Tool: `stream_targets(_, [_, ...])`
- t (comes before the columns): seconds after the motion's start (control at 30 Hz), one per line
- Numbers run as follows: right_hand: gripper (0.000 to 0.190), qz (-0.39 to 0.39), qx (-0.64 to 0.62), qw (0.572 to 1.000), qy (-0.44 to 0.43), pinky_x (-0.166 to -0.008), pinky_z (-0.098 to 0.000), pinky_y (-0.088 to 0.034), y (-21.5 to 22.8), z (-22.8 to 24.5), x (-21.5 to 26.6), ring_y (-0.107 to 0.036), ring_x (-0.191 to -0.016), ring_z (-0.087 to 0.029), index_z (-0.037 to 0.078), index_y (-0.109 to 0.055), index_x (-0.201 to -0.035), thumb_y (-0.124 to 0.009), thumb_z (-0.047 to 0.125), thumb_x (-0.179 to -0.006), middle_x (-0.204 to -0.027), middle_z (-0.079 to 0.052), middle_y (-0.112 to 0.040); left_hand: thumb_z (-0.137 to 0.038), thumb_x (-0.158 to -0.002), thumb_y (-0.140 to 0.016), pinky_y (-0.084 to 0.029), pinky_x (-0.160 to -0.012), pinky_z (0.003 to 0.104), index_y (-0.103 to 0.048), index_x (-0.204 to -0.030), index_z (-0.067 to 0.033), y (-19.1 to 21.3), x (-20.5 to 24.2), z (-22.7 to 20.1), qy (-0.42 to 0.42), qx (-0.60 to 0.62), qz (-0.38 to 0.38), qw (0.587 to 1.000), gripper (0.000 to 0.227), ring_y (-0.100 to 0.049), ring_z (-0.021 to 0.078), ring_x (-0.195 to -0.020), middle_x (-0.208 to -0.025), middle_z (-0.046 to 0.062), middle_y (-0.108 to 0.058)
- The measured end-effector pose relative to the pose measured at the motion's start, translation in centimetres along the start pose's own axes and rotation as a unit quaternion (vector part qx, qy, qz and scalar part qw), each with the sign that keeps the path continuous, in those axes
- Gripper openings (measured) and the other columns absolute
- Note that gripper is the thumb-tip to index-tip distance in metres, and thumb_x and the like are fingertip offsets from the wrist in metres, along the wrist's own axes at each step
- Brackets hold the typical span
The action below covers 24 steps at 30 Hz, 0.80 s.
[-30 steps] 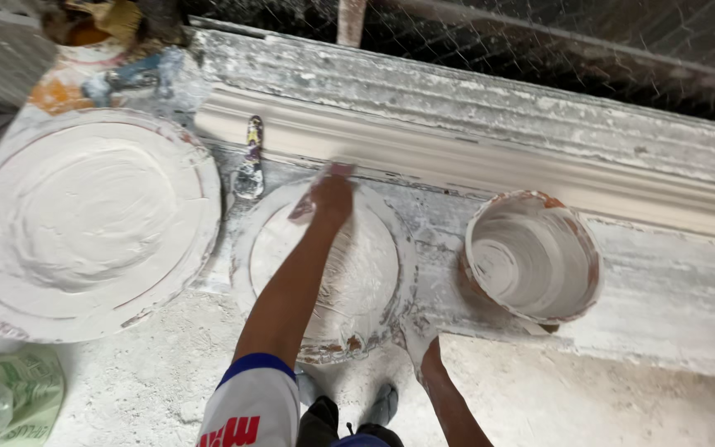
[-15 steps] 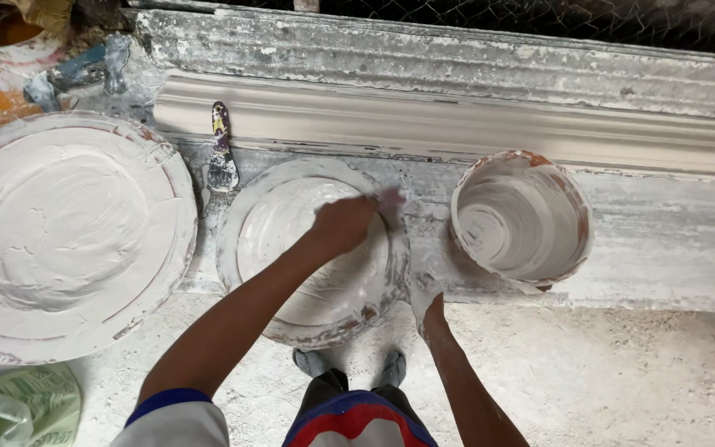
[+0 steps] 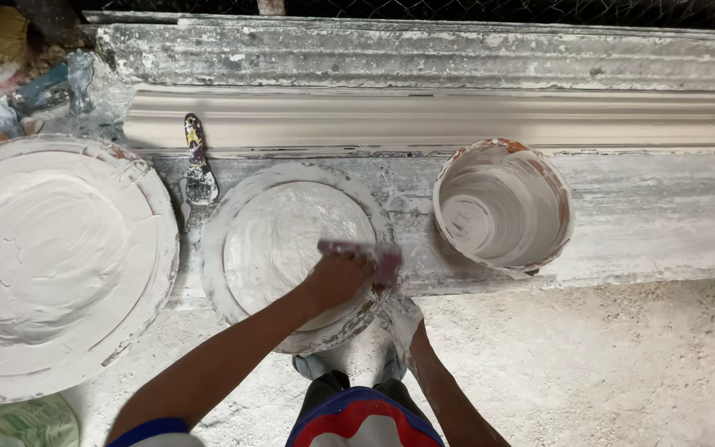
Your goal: The person smooths a white gypsum-like paste on the surface of two large circular molds using a flat trowel. The person repeatedly spreads and levels the material in circular motions, then switches between the two molds to continue smoothing.
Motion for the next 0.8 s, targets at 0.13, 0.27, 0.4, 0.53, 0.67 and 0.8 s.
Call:
stream_targets(0.13, [0.04,-0.055,0.022,0.998,0.013,-0.078,-0.0316,-0.058,0.2,-0.4,-2.4,-0.069,-0.097,-0.019,0.007,-0.056,-0.136,-0.065,0.015,-0.098,-0.116,-0.011,-0.07,-0.012,-0.097,-0.052,-0.055,-0.09,0.052,-0.062,-0.136,-0.0197,2.9,1.3,-1.1,0.043,0.162,0.17,0.971,0.041,-0.071,0.0293,-0.103,-0.125,0.009,-0.069])
stream_targets(0.27, [0.046,-0.108,0.054,0.992,0.034,-0.081,-0.0298,-0.057,-0.8,1.3,-3.3,-0.068,-0.1,-0.018,0.008,-0.054,-0.139,-0.068,0.018,-0.096,-0.118,-0.009,-0.069,-0.033,-0.108,-0.048,-0.061,-0.077,0.045,-0.066,-0.12,-0.0134,3.5,-2.2,2.9,0.158,0.179,0.151,0.959,0.029,-0.074,0.0256,-0.092,-0.111,0.009,-0.075])
stream_targets(0.4, [0.051,-0.152,0.091,0.984,0.036,-0.083,-0.0281,-0.055,-1.1,2.5,-3.4,-0.066,-0.103,-0.017,0.01,-0.053,-0.141,-0.071,0.021,-0.095,-0.119,-0.008,-0.069,-0.016,-0.094,-0.056,-0.057,-0.086,0.054,-0.066,-0.119,-0.0074,3.1,-6.0,5.1,0.136,0.023,-0.052,0.989,0.028,-0.073,0.0324,-0.102,-0.113,0.015,-0.074])
stream_targets(0.53, [0.05,-0.057,0.133,0.983,0.113,-0.088,-0.0255,-0.055,-1.4,3.3,-3.5,-0.065,-0.109,-0.015,0.001,-0.057,-0.138,-0.076,0.018,-0.095,-0.122,-0.008,-0.068,-0.022,-0.102,-0.053,-0.048,-0.1,0.063,-0.064,-0.125,-0.008,1.3,-5.0,2.2,0.112,0.063,0.106,0.986,0.03,-0.069,0.0328,-0.11,-0.118,0.015,-0.071])
stream_targets(0.67, [0.046,0.019,0.112,0.975,0.19,-0.086,-0.0267,-0.06,-3.6,2.7,-1.9,-0.066,-0.105,-0.016,-0.005,-0.056,-0.133,-0.075,0.008,-0.093,-0.119,-0.01,-0.064,-0.012,-0.097,-0.053,-0.035,-0.104,0.075,-0.059,-0.138,-0.0143,1.1,-3.0,0.6,0.092,0.149,0.213,0.961,0.041,-0.067,0.0344,-0.112,-0.125,0.013,-0.069])
stream_targets(0.8, [0.059,-0.038,-0.033,0.985,0.167,-0.084,-0.0255,-0.058,-6.5,2.8,0.4,-0.067,-0.101,-0.015,0.018,-0.044,-0.134,-0.07,0.001,-0.084,-0.116,-0.003,-0.062,-0.014,-0.095,-0.056,-0.034,-0.105,0.076,-0.056,-0.14,-0.0145,2.0,-5.7,3.5,0.119,0.13,0.155,0.972,0.046,-0.067,0.0333,-0.114,-0.128,0.011,-0.067])
Point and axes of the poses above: each hand's wrist, its own x-axis away from the middle knuckle, its own y-axis out of the back of the hand, z = x × y, the point moved 3 cm from there along -x, towards the middle knuckle
